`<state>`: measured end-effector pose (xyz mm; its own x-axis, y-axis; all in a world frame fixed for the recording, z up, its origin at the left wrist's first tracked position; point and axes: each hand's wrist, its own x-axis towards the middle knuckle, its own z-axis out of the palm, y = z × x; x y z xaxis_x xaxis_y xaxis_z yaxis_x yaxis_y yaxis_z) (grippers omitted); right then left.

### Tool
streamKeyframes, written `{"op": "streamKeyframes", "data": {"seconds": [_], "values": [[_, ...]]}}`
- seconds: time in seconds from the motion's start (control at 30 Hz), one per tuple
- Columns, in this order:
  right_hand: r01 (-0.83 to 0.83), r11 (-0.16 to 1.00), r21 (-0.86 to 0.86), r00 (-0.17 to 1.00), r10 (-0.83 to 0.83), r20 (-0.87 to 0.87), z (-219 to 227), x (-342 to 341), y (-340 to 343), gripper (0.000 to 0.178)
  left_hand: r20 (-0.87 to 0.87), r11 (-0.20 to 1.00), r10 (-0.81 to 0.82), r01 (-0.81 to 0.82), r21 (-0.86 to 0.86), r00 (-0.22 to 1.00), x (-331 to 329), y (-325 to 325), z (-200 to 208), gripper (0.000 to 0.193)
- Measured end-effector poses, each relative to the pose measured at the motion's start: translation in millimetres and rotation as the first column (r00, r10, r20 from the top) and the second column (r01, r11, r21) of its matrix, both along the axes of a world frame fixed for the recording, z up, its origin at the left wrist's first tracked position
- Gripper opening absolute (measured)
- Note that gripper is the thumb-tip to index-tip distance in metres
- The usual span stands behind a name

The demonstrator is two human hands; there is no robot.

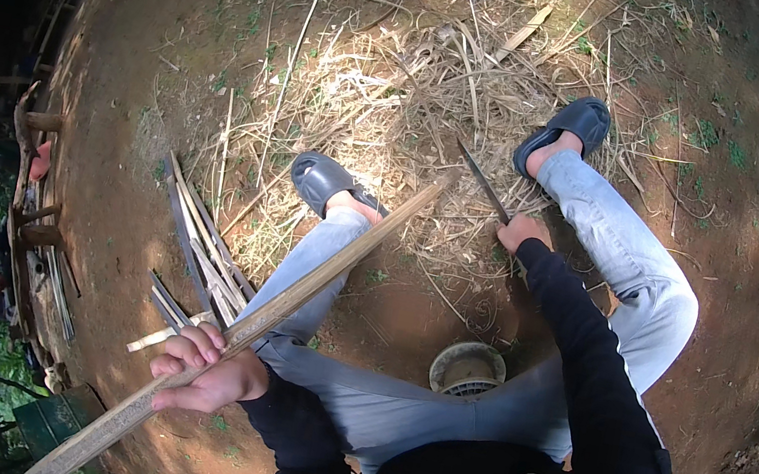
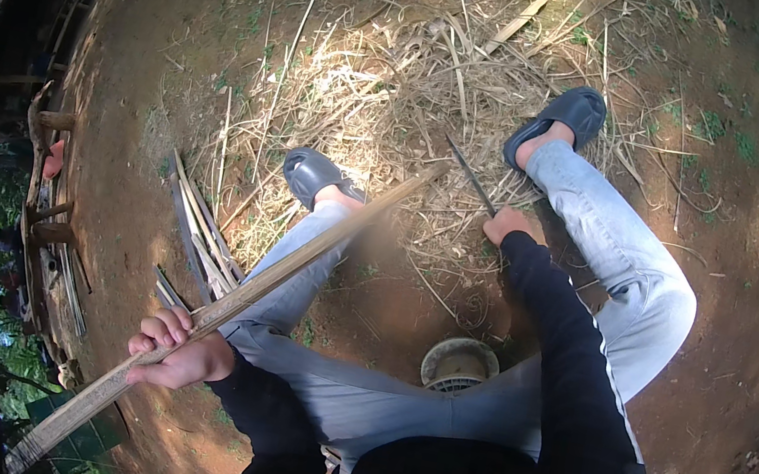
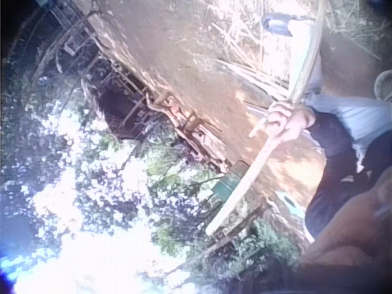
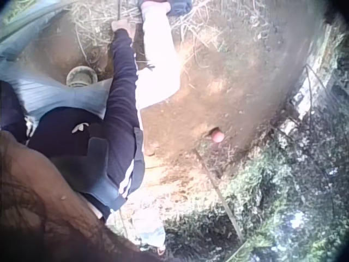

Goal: The person uses a cleaver to shave and smooth the surface of a long bamboo strip, repeatedly scraping the blade along the wood while holding it by hand and sitting on the ground.

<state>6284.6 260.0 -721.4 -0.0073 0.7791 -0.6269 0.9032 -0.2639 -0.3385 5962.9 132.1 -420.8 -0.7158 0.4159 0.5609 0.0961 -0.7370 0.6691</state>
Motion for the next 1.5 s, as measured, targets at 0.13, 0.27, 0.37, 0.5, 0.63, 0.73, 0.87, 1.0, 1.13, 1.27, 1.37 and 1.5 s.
{"op": "streamKeyframes", "data": {"seconds": [0.13,0.27,0.37,0.5,0.63,0.73,0.87,1.0,1.13,1.27,1.37,1.5], "values": [[0.467,0.698,-0.543,0.605,-0.7,-0.379,-50,31,-26,0.035,0.177,0.996,-0.082,0.072,0.06,0.981,-31,1,23,0.05],[0.362,0.911,-0.196,0.867,-0.407,-0.287,-83,53,-33,0.05,0.181,0.945,-0.23,0.175,0.275,0.956,-65,-23,70,0.052],[0.224,0.974,-0.031,0.974,-0.223,0.025,-84,27,-33,0.054,0.203,0.92,-0.154,0.065,0.387,0.967,-93,-63,78,0.05],[0.205,0.942,0.267,0.969,-0.157,-0.191,-44,10,-18,0.044,0.377,0.96,-0.031,-0.077,0.268,0.926,-62,-31,78,0.047],[0.184,0.978,-0.1,0.611,-0.193,-0.768,24,-36,-2,0.028,0.494,0.942,-0.22,0.314,-0.116,0.841,-34,6,56,0.035],[-0.002,0.963,-0.268,0.335,-0.252,-0.908,129,-79,-37,0.029,0.541,0.803,-0.389,0.562,-0.199,0.746,-12,12,33,0.034],[-0.054,0.967,-0.249,0.182,-0.235,-0.955,176,-77,-51,0.042,0.483,0.709,-0.436,0.621,-0.335,0.759,41,25,1,0.031],[-0.037,0.932,-0.362,-0.016,-0.362,-0.932,187,-79,-55,0.053,0.52,0.648,-0.447,0.664,-0.373,0.728,57,18,-33,0.029],[-0.016,0.847,-0.532,-0.195,-0.524,-0.829,184,-75,-51,0.052,0.602,0.556,-0.477,0.75,-0.359,0.641,62,21,-45,0.029],[0.027,0.82,-0.572,-0.259,-0.547,-0.796,174,-70,-49,0.045,0.642,0.429,-0.495,0.808,-0.404,0.585,71,21,-58,0.03],[0.0,0.808,-0.59,-0.304,-0.562,-0.769,168,-66,-48,0.036,0.653,0.367,-0.492,0.817,-0.444,0.576,75,23,-58,0.031],[0.028,0.803,-0.595,-0.272,-0.567,-0.778,169,-66,-50,0.024,0.67,0.36,-0.489,0.829,-0.428,0.558,75,26,-59,0.033]]}}
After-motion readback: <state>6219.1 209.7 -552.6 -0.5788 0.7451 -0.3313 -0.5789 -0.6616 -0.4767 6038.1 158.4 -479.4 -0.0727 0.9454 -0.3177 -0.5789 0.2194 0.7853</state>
